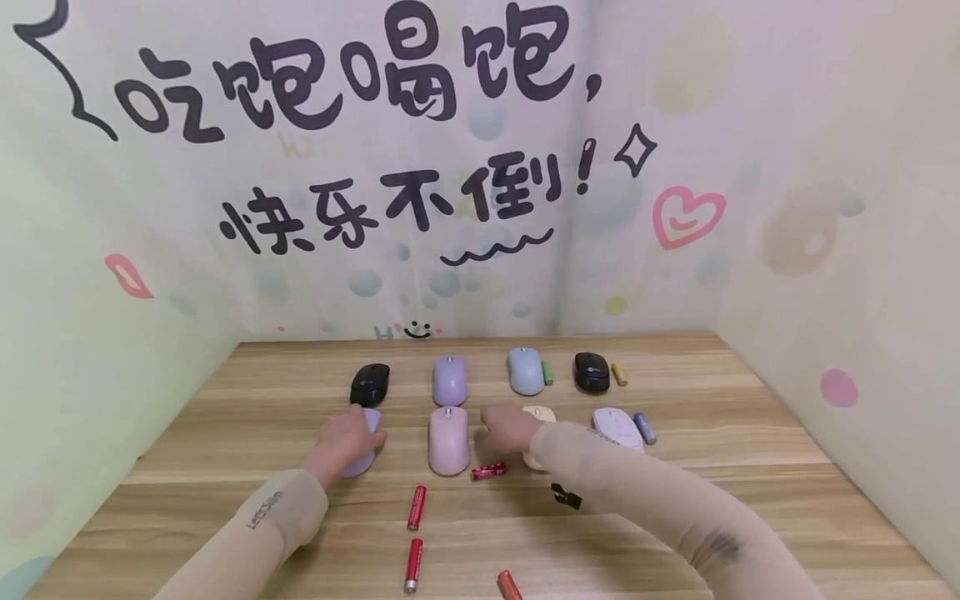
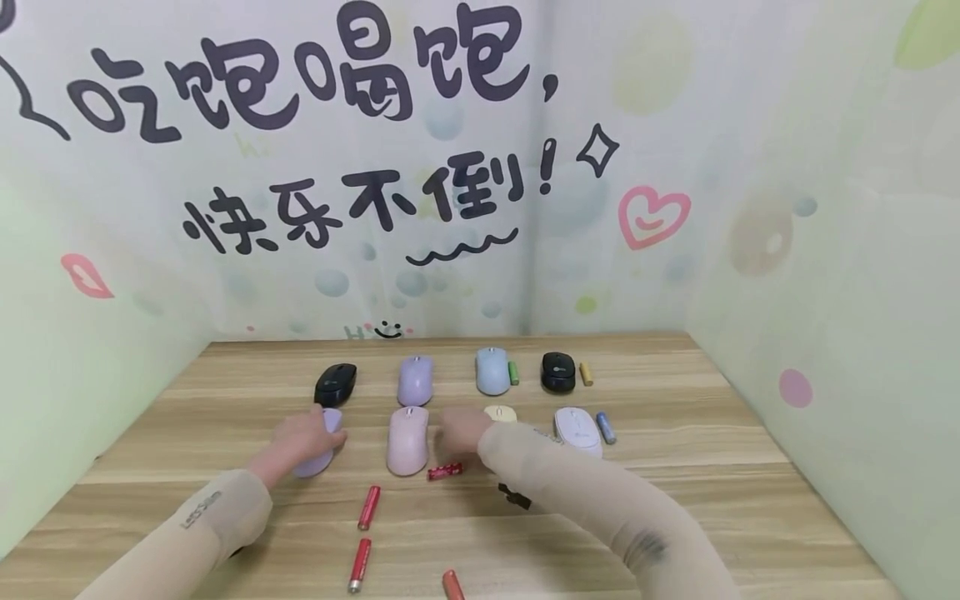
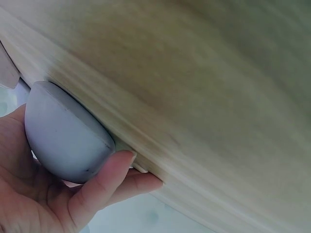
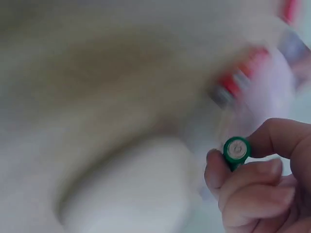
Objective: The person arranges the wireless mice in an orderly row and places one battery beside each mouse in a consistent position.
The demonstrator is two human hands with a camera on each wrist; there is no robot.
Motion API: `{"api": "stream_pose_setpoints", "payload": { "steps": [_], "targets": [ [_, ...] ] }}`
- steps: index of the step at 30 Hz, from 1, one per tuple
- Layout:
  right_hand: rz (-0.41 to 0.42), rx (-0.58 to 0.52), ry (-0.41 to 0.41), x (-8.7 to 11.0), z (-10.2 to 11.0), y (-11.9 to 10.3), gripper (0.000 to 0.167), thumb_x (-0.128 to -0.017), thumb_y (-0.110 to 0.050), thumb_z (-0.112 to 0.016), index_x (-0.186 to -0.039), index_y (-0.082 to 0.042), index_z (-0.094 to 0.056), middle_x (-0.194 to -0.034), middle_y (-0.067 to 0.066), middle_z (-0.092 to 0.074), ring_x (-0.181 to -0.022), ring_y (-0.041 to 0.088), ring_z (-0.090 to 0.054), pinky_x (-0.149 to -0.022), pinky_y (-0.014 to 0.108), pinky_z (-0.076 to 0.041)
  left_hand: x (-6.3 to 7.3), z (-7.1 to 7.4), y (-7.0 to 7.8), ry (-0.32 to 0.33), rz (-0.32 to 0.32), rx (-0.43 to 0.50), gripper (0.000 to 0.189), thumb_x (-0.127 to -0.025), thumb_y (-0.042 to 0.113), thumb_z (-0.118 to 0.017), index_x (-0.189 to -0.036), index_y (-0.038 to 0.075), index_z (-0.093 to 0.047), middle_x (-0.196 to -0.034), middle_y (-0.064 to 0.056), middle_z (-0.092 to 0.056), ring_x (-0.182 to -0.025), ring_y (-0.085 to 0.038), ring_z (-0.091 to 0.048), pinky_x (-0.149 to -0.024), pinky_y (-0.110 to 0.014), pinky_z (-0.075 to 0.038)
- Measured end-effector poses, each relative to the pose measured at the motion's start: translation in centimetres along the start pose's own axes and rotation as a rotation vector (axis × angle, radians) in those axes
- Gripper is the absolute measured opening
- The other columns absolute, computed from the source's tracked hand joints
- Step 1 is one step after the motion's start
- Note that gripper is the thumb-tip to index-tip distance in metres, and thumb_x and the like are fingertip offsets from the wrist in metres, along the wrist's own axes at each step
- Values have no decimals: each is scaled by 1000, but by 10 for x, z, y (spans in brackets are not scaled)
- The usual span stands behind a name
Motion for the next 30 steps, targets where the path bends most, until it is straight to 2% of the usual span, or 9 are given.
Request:
{"api": "stream_pose_setpoints", "payload": {
  "steps": [3, 6, 8, 12, 16, 20, 24, 30],
  "targets": [
    [-82, -168, 6, 1, 26, 18, 40, -81, -11, -61, -118, -2, -49, -95, 14, -59, -64, 18, -54, -52, 30, -48, 0, 0, 1, 0, -2, -1, 61, -80, 33, -62, -113, -14, -42, -89, -26, -55, -75, -33, -55, -61, -40, -48],
    [-139, -244, 37, 6, 50, 44, 43, -82, -6, -58, -123, 0, -44, -84, 12, -55, -53, 15, -48, -43, 25, -44, 0, 1, 1, 5, -4, 0, 61, -80, 34, -62, -112, -14, -42, -88, -26, -55, -75, -34, -55, -61, -41, -48],
    [-177, -244, 43, 11, 57, 63, 42, -83, -4, -56, -123, 1, -43, -80, 12, -55, -50, 13, -45, -41, 23, -43, -1, 1, 0, 3, -3, -1, 62, -80, 34, -62, -113, -15, -41, -88, -26, -55, -76, -34, -55, -62, -41, -48],
    [-244, -168, 4, 20, 49, 94, 37, -85, -4, -55, -120, 2, -47, -87, 15, -58, -47, 13, -51, -41, 25, -47, -2, -1, -1, -4, 0, -9, 65, -80, 35, -62, -115, -15, -40, -88, -27, -55, -76, -34, -54, -61, -40, -47],
    [-279, -163, -77, 25, 32, 110, 32, -81, -1, -55, -113, 3, -51, -94, 18, -58, -51, 18, -60, -45, 28, -50, -2, -2, -1, -8, -5, -17, 65, -81, 36, -61, -116, -15, -41, -88, -27, -55, -75, -33, -54, -60, -39, -47],
    [-287, -208, -128, 25, 22, 114, 28, -80, 2, -54, -108, 2, -53, -82, 15, -59, -50, 20, -62, -46, 29, -52, -2, -3, -1, -5, -11, -18, 64, -81, 35, -61, -115, -15, -41, -88, -27, -55, -75, -33, -55, -60, -40, -48],
    [-277, -188, -148, 24, 18, 114, 20, -80, 1, -55, -99, -1, -53, -70, 12, -59, -46, 17, -60, -45, 27, -51, -2, -2, -1, 1, -15, -21, 63, -80, 35, -61, -113, -16, -41, -87, -26, -55, -75, -33, -54, -60, -39, -48],
    [-277, -173, -144, 26, 17, 113, 16, -77, 0, -57, -93, -3, -54, -68, 11, -58, -44, 16, -59, -44, 25, -50, -2, -2, -1, 7, -20, -16, 62, -80, 34, -62, -112, -15, -42, -86, -26, -55, -73, -33, -54, -59, -39, -47]
  ]
}}
Point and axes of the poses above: each hand's wrist, its own x-axis away from the middle knuckle, its own z-axis out of the back of the hand, y = z × x, the point moved 7 cm from there along -x, towards the middle knuckle
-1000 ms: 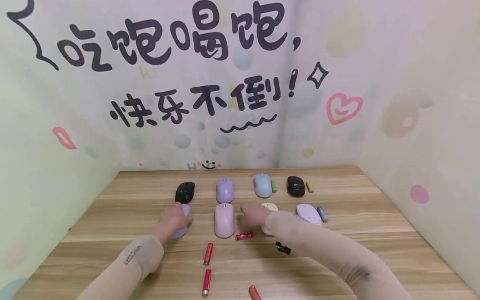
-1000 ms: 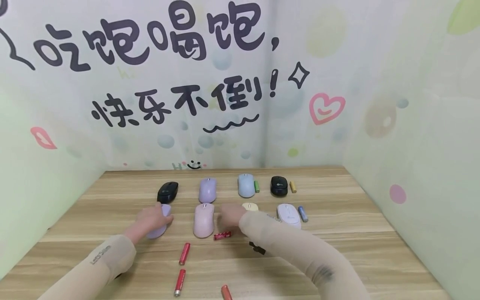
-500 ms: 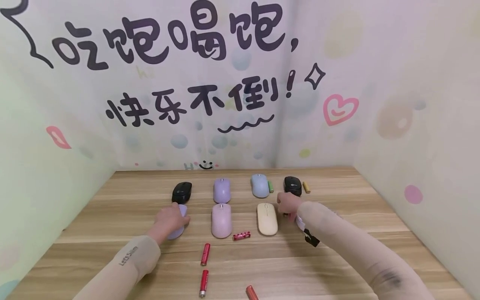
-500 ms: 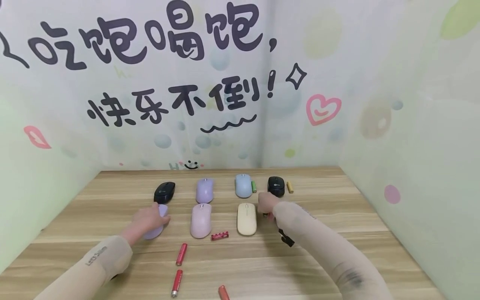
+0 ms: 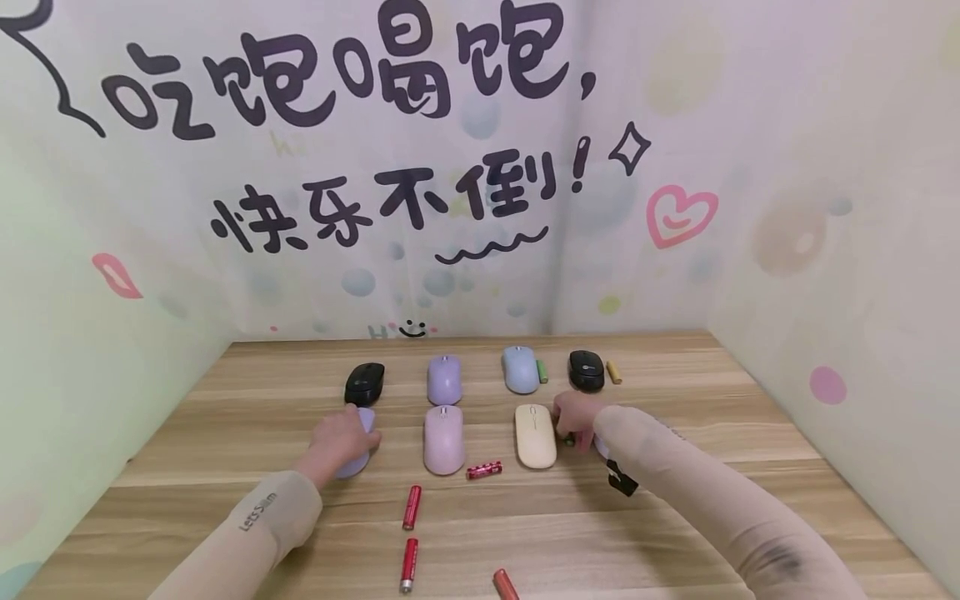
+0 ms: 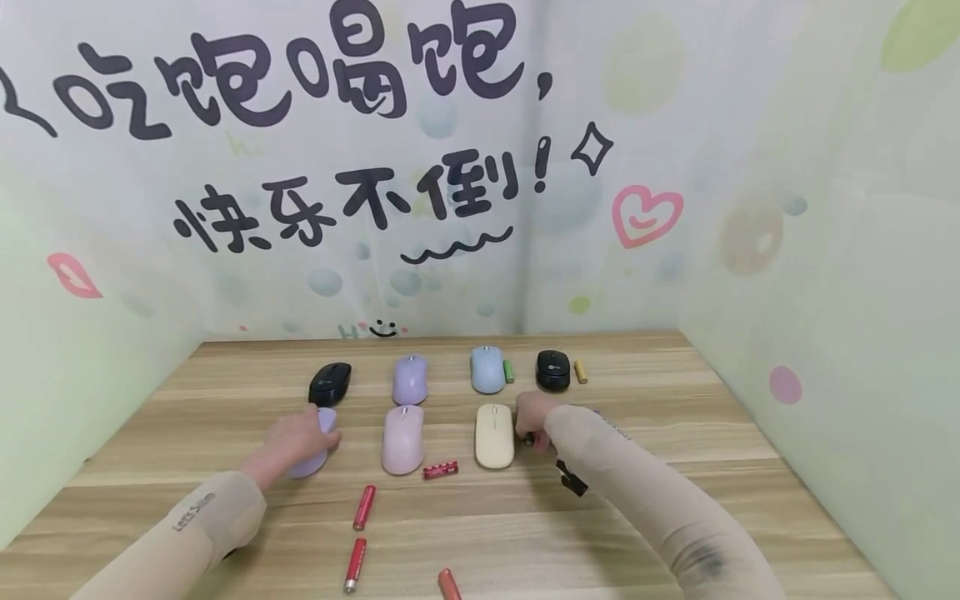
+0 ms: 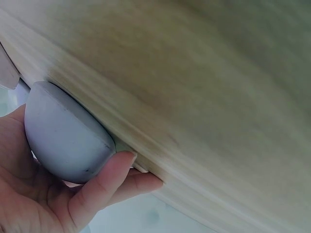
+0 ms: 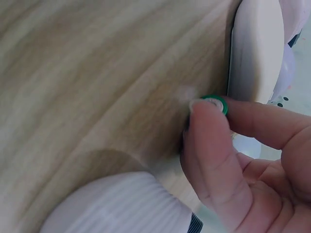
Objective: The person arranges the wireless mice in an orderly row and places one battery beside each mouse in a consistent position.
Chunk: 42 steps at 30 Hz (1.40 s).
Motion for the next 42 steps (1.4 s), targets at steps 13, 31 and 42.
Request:
{"api": "stream_pose_setpoints", "payload": {
  "steps": [13, 31, 42],
  "targets": [
    [-6, -79, 101, 11, 32, -13, 35, -82, -5, -59, -114, 6, -49, -78, 17, -58, -49, 20, -59, -47, 30, -52, 1, 1, -2, -7, 11, -4, 60, -80, 34, -61, -110, -15, -43, -86, -26, -55, -73, -33, -54, -59, -39, -47],
    [23, -91, 286, -84, 53, -2, 13, -75, 10, -49, -83, 9, -60, -73, 16, -58, -42, 14, -45, -37, 22, -39, 0, -4, -3, -12, 10, -6, 61, -80, 35, -60, -112, -14, -43, -87, -26, -56, -73, -32, -55, -58, -39, -47],
    [53, 40, 287, -193, 32, 67, 23, -85, -10, -47, -64, -1, -51, -62, 17, -57, -41, 20, -56, -40, 32, -46, 0, -1, -2, 27, 22, 3, 60, -80, 34, -61, -111, -14, -43, -87, -26, -55, -72, -33, -55, -57, -39, -47]
  ]
}}
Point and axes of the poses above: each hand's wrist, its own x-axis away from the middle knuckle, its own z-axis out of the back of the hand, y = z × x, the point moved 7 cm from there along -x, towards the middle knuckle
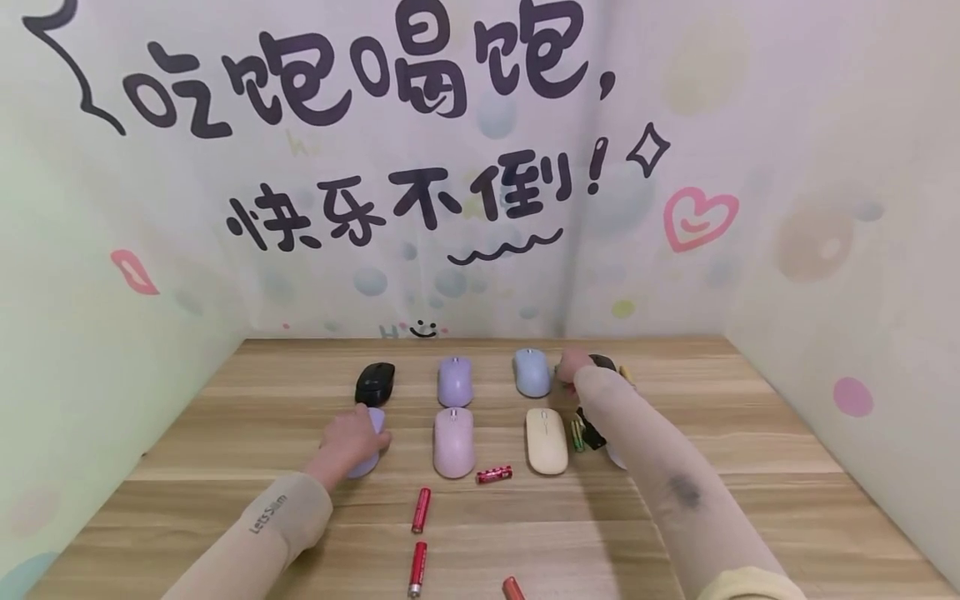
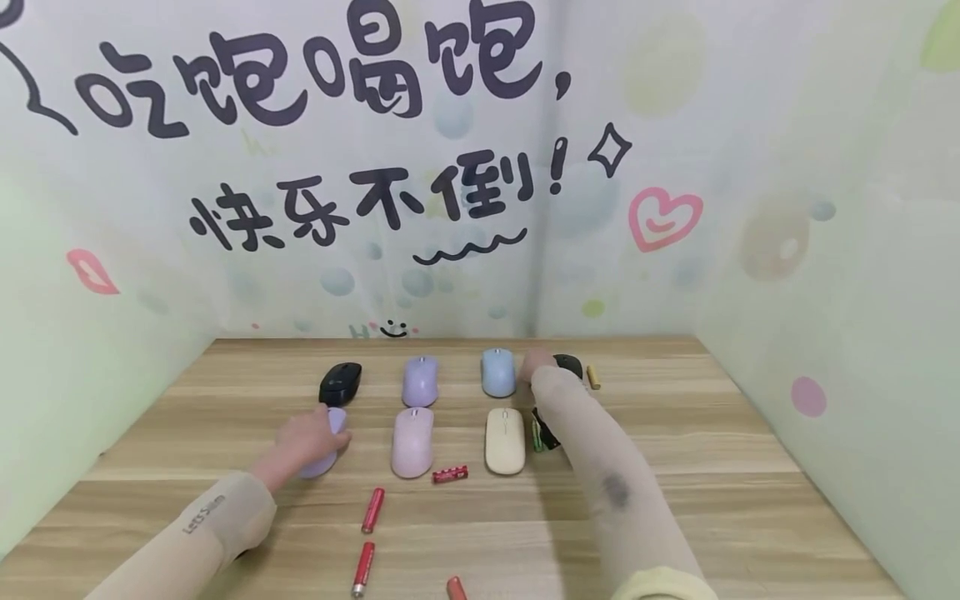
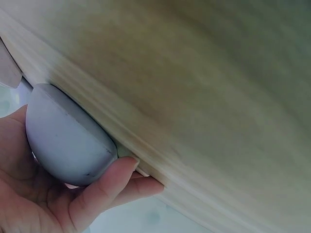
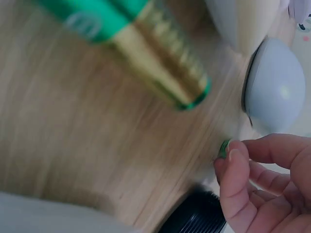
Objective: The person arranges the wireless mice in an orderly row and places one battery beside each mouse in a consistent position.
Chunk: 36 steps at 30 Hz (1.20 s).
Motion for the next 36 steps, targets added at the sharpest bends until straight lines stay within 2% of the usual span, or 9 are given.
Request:
{"api": "stream_pose_setpoints", "payload": {
  "steps": [4, 12, 14, 18, 20, 25, 27, 31, 36],
  "targets": [
    [-36, -29, 21, -32, -19, 36, 24, -87, -15, -46, -68, -1, -51, -62, 17, -57, -41, 22, -58, -40, 34, -48, 1, -1, 0, -5, -2, -4, 60, -80, 35, -61, -111, -14, -44, -87, -26, -56, -72, -32, -55, -57, -39, -47],
    [-6, 52, 77, -38, -24, 40, 22, -82, -15, -46, -65, -3, -52, -60, 14, -56, -38, 20, -54, -38, 32, -44, 3, -4, 2, -11, -5, -5, 61, -80, 35, -61, -112, -14, -43, -89, -27, -56, -73, -33, -56, -58, -40, -48],
    [-20, 56, 53, -16, -11, 23, 23, -84, -14, -46, -65, -2, -53, -60, 15, -57, -39, 20, -54, -40, 33, -45, 4, -4, 2, -13, -3, -7, 61, -80, 35, -61, -112, -14, -43, -89, -27, -56, -73, -33, -56, -59, -40, -48],
    [-95, -15, -25, 74, 41, -42, 23, -87, -9, -46, -70, 4, -55, -57, 13, -55, -37, 15, -48, -39, 28, -43, 4, -4, 3, -11, -5, 2, 62, -80, 35, -62, -113, -14, -42, -89, -27, -56, -73, -33, -56, -59, -41, -48],
    [-125, -72, -33, 106, 64, -65, 21, -87, -6, -46, -91, 10, -58, -63, 14, -56, -37, 13, -45, -38, 25, -42, 4, -3, 4, -7, -6, 3, 61, -80, 35, -61, -112, -14, -43, -88, -27, -56, -73, -33, -56, -59, -41, -48],
    [-24, -157, 32, 133, 96, -83, 44, -89, -8, -43, -129, 11, -39, -105, 27, -56, -42, 11, -44, -39, 22, -40, 4, -3, 3, 3, -8, 5, 60, -79, 35, -62, -109, -14, -44, -86, -26, -56, -72, -33, -56, -59, -41, -48],
    [28, -129, 59, 148, 108, -94, 41, -88, -8, -44, -125, 11, -42, -114, 28, -54, -45, 11, -46, -42, 22, -41, 4, -2, 2, 5, -5, 7, 59, -79, 35, -62, -109, -13, -44, -86, -26, -56, -72, -33, -56, -59, -41, -47],
    [126, -61, 61, 183, 110, -119, 36, -89, -11, -46, -121, 6, -50, -100, 20, -62, -48, 11, -48, -45, 23, -42, 5, -1, 1, 0, -3, 1, 59, -79, 35, -62, -109, -13, -44, -85, -26, -56, -71, -32, -55, -58, -40, -47],
    [290, -27, -63, 236, 73, -161, 28, -88, -12, -54, -113, 1, -58, -87, 10, -64, -54, 12, -53, -48, 24, -45, 5, 0, 1, -9, -4, 9, 59, -80, 34, -61, -110, -13, -44, -87, -26, -57, -72, -32, -56, -58, -40, -48]
  ]
}}
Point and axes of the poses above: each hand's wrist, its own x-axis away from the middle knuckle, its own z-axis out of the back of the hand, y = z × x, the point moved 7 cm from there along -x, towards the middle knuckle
